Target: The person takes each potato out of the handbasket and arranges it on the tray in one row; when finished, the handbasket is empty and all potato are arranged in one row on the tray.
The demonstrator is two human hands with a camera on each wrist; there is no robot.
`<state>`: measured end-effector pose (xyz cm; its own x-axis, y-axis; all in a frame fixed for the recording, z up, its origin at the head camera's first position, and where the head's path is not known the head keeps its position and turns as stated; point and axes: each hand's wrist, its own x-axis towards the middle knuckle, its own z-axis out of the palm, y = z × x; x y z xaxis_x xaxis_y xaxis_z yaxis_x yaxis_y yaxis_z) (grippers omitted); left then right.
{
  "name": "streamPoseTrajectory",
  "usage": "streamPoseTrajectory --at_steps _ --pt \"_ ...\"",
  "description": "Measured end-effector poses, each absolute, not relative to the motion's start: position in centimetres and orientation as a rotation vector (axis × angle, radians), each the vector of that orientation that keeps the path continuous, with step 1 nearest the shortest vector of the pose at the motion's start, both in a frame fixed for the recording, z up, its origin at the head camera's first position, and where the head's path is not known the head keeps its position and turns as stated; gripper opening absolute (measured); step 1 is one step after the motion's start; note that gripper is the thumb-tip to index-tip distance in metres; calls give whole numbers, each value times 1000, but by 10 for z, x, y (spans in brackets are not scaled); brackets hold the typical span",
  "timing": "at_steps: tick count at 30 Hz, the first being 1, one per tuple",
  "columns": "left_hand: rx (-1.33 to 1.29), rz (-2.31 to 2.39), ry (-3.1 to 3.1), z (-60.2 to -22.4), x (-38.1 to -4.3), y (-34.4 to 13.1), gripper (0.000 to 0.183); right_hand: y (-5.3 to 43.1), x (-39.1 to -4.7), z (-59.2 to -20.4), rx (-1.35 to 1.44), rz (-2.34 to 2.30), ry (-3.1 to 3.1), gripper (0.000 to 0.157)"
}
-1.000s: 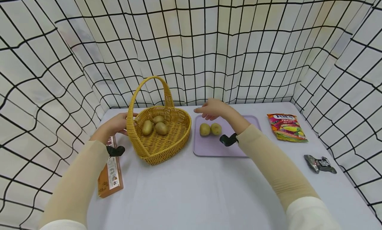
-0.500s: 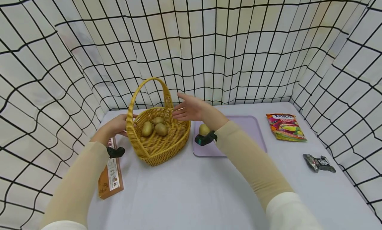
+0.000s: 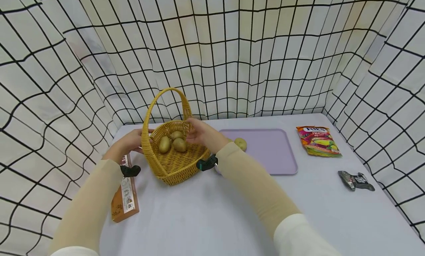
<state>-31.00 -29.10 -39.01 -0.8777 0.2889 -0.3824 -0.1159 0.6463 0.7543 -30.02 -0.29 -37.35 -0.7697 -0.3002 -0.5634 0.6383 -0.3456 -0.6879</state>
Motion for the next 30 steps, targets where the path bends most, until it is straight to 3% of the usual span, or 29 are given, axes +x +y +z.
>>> streamPoseTrajectory --at_steps 7,13,18,23,30 --pt "161 1145 2406 -392 -303 -290 65 -23 -295 -383 477 -2161 1373 74" --pt "158 1143 2410 -392 -303 -295 66 -40 -300 -391 547 -2108 1539 54" --pt "167 1156 2403 -391 -306 -297 66 -54 -310 -418 536 -2117 1605 60" --pt "173 1159 2402 -392 -305 -294 65 -65 -295 -413 610 -2114 1703 57" --pt "167 1176 2398 -391 -306 -293 64 -64 -292 -415 652 -2020 1746 65"
